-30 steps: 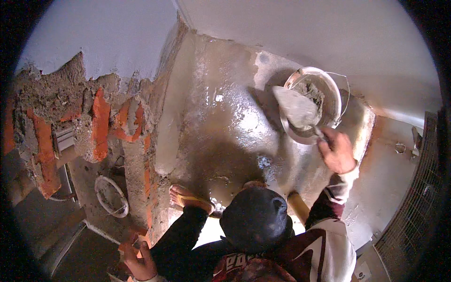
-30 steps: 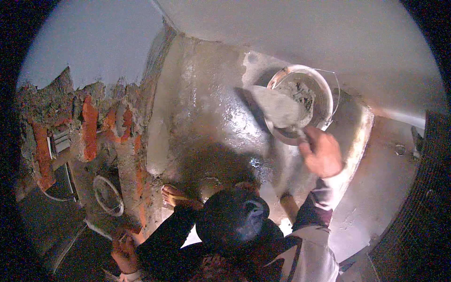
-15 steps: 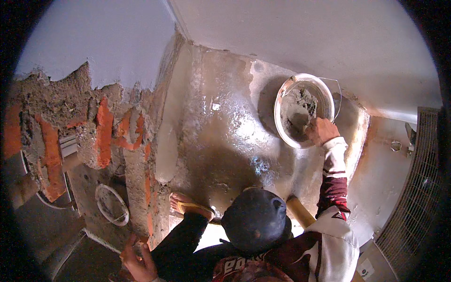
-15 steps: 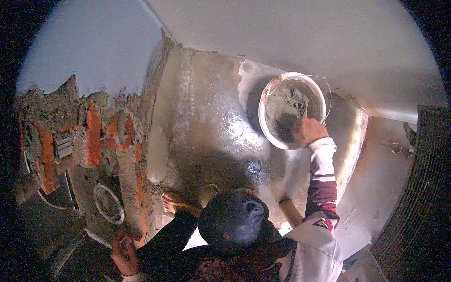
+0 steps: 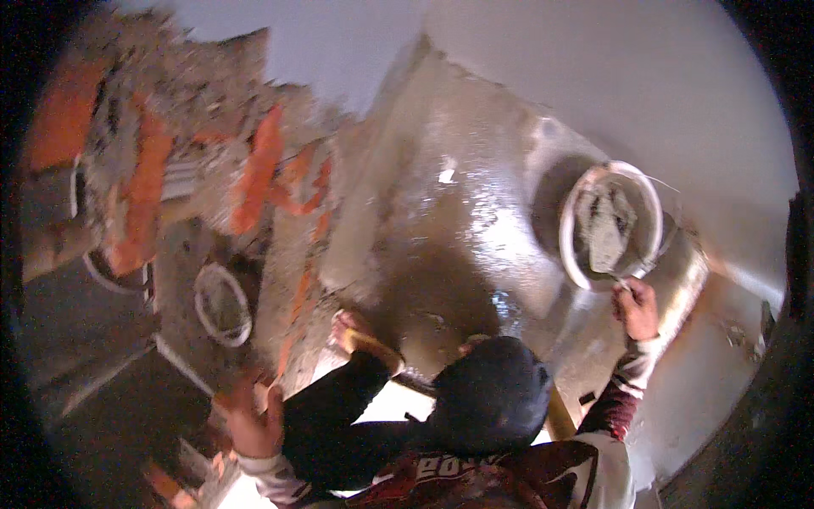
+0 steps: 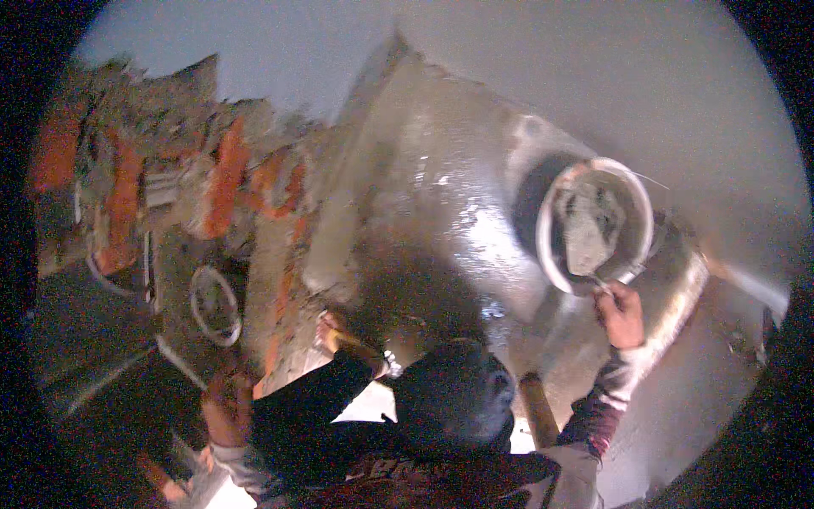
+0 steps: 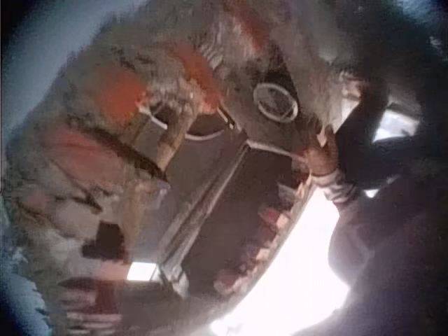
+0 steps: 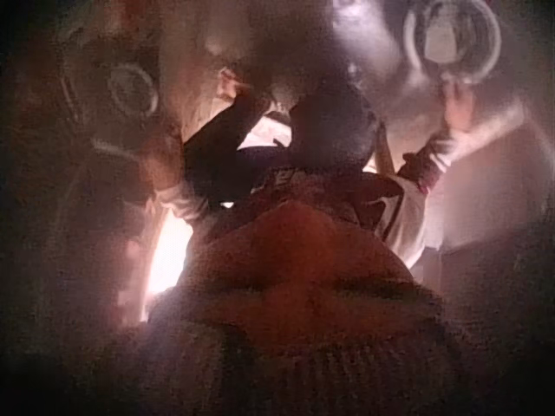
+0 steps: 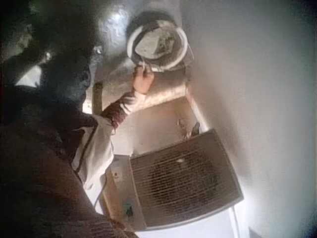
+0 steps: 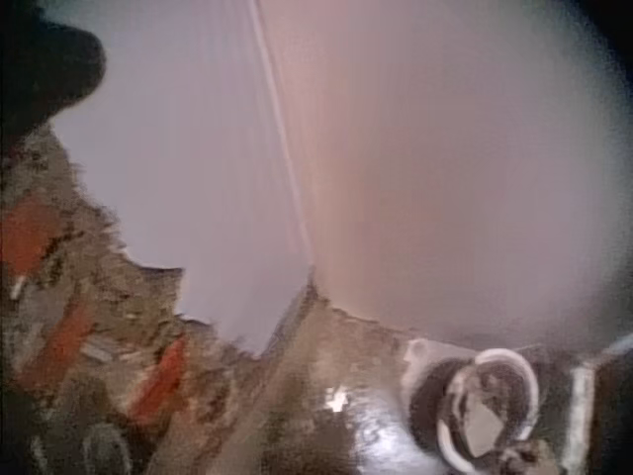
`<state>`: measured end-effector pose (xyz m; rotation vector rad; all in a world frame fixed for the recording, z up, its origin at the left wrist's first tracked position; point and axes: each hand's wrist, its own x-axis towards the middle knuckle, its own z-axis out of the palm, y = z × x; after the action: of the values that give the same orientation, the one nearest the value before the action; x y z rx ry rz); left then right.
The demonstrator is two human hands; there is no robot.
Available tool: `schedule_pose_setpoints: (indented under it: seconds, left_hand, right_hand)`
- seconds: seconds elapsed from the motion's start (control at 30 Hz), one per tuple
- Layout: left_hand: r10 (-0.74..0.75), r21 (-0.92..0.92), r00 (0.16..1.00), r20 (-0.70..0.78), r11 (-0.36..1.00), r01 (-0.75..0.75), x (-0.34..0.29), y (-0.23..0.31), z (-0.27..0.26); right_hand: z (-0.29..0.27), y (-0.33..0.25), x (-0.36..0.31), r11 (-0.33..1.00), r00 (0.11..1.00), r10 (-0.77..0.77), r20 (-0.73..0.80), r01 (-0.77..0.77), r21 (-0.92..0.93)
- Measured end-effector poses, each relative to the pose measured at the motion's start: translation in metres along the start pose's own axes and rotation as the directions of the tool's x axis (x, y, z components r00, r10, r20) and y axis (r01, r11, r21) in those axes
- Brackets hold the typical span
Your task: The person scoops cement from a bucket with a trowel and applies it to a floor area next to a brick wall. They repeatedly smooth the wet cement with the trowel, working along the wall and near a window.
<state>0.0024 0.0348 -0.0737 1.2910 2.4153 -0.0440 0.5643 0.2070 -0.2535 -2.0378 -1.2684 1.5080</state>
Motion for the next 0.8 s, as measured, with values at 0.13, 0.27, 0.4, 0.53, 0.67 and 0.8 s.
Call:
schedule_pose_setpoints:
  seconds: [0.13,0.27,0.4,0.53,0.67,0.8]
  left_hand:
    - [0.016,-0.004,0.999,-0.046,1.0,-0.016,-0.003,0.008,-0.002]
    - [0.049,0.094,0.996,-0.077,0.995,-0.041,-0.011,0.01,-0.005]
    - [0.05,0.106,0.989,-0.136,0.994,-0.036,-0.017,0.006,-0.005]
    - [0.019,-0.018,0.989,-0.149,1.0,-0.022,-0.013,0.006,0.004]
    - [-0.094,-0.107,0.981,-0.172,0.991,0.077,-0.031,-0.009,0.01]
    - [-0.133,-0.103,0.975,-0.18,0.988,0.115,-0.033,-0.005,0.007]
  right_hand:
    - [0.046,-0.049,-0.006,0.987,0.982,-0.158,0.105,0.16,-0.016]
    - [0.15,-0.052,0.024,0.966,0.939,-0.248,0.238,0.258,-0.013]
    - [0.294,-0.057,0.053,0.868,0.848,-0.427,0.313,0.482,-0.121]
    - [0.357,-0.08,0.049,0.788,0.798,-0.435,0.417,0.562,-0.253]
    - [0.343,-0.053,0.051,0.801,0.813,-0.493,0.309,0.563,-0.203]
    - [0.356,-0.018,0.092,0.772,0.808,-0.524,0.27,0.584,-0.252]
